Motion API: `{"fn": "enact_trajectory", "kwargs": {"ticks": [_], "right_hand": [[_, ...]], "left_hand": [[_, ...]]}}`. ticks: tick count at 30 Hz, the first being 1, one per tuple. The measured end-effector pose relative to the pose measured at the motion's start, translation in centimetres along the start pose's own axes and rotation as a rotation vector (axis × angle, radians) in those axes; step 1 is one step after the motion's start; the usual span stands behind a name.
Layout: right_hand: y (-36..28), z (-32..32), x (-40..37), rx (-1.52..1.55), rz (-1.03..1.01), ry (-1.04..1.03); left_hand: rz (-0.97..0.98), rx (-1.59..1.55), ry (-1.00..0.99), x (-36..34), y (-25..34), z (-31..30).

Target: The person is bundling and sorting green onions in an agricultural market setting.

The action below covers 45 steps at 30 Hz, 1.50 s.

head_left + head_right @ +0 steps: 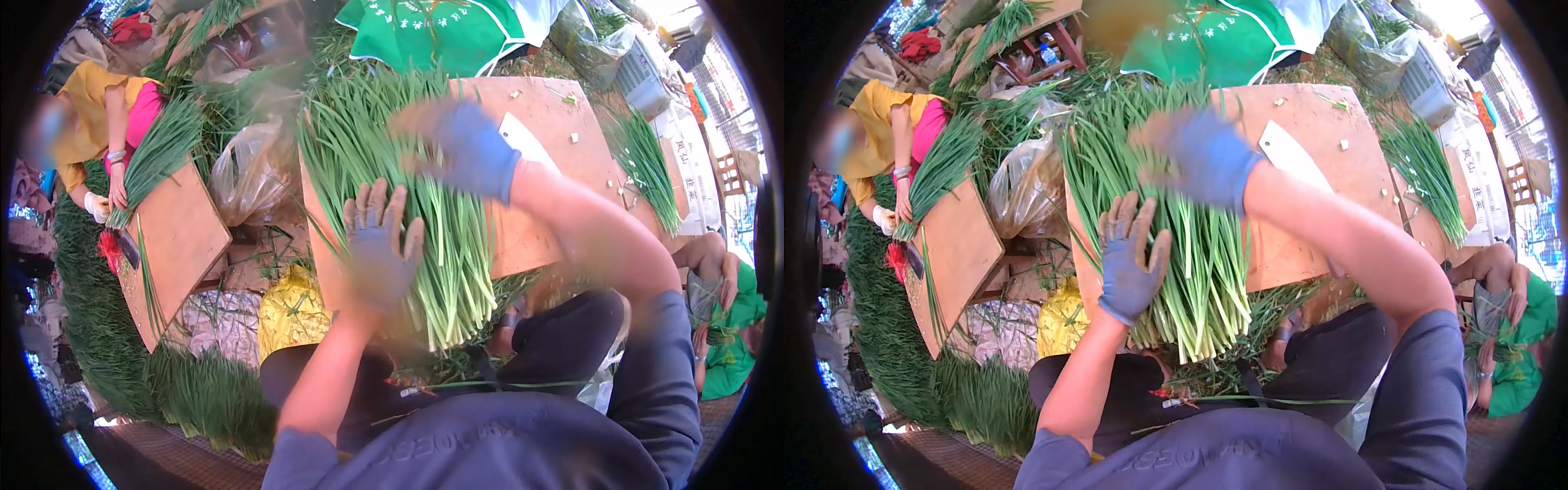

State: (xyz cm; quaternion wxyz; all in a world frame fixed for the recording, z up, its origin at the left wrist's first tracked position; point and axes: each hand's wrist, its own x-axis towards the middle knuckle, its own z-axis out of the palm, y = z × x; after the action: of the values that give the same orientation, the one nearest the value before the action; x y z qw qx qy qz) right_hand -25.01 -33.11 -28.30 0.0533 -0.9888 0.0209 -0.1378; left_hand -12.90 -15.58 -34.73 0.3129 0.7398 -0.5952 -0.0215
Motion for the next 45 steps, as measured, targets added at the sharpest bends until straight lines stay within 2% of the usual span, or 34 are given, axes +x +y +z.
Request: {"fn": "enact_trajectory", "kwargs": {"ticks": [1,4,6,9,14,16,17,19,20,22,23,24,26,28,30,32,38,41,43,44,45], "right_hand": [[-1.7,0.1,-1.3,0.042,-0.133,-0.138],[-3.1,-0.1,-4.3,0.187,-0.108,-0.273],[-2.9,0.4,-5.5,0.195,-0.080,-0.255],[-2.6,1.9,-6.7,0.165,-0.258,-0.178],[-1.8,3.3,-7.2,0.121,-0.302,-0.138],[-1.8,3.3,-7.3,-0.073,-0.353,-0.122],[-2.0,3.4,-7.3,-0.076,-0.355,-0.123],[-2.8,3.5,-7.1,0.140,-0.188,0.042],[-2.8,3.0,-7.4,0.142,-0.181,0.030],[-3.1,0.3,-8.2,-0.091,0.001,0.267],[-3.2,-0.5,-8.1,0.001,0.113,0.329],[-3.1,-1.0,-8.4,0.001,0.123,0.313],[-3.0,-1.4,-8.8,-0.148,-0.094,0.114],[-3.7,-0.4,-8.0,-0.137,-0.067,0.041],[-4.0,0.4,-6.9,-0.303,-0.017,-0.183],[-3.4,1.3,-6.1,-0.315,-0.043,-0.201],[-2.6,0.3,-5.4,-0.383,-0.293,-0.250],[-2.6,-2.2,-6.8,-0.291,-0.384,-0.156],[-5.6,-4.5,-7.9,-0.097,-0.406,-0.232],[-7.1,-3.3,-9.6,-0.096,-0.487,-0.237],[-8.5,-3.2,-10.3,0.033,-0.533,-0.242]], "left_hand": [[-0.004,-0.047,-0.014,-0.2,-0.2,-0.6],[0.015,-0.130,0.049,-0.9,-1.5,-0.1],[-0.018,-0.131,0.037,-1.4,-1.8,0.1],[-0.092,-0.301,0.075,-1.6,-2.3,0.4],[-0.189,-0.361,0.151,-1.9,-1.6,-0.2],[-0.234,-0.455,0.098,-2.3,-2.2,0.5],[-0.169,-0.382,0.193,-2.4,-2.5,1.0],[-0.149,-0.328,0.230,-2.4,-3.5,1.9],[-0.138,-0.275,0.254,-2.6,-4.0,2.5],[-0.122,-0.336,0.280,-3.0,-4.2,3.1],[-0.100,-0.324,0.267,-2.8,-4.5,3.0],[-0.076,-0.309,0.255,-2.7,-4.6,2.8],[-0.079,-0.300,0.219,-2.5,-4.6,2.5],[-0.084,-0.281,0.191,-2.6,-4.5,2.5],[-0.088,-0.278,0.198,-2.5,-4.5,2.6],[-0.083,-0.276,0.217,-2.6,-4.5,2.7],[-0.057,-0.271,0.250,-2.5,-4.8,3.0],[-0.050,-0.246,0.275,-2.3,-4.6,2.6],[-0.012,-0.137,0.248,-2.3,-4.2,2.1],[-0.020,-0.135,0.261,-2.1,-3.6,1.2],[0.028,0.010,0.271,-1.8,-3.1,0.4]]}}
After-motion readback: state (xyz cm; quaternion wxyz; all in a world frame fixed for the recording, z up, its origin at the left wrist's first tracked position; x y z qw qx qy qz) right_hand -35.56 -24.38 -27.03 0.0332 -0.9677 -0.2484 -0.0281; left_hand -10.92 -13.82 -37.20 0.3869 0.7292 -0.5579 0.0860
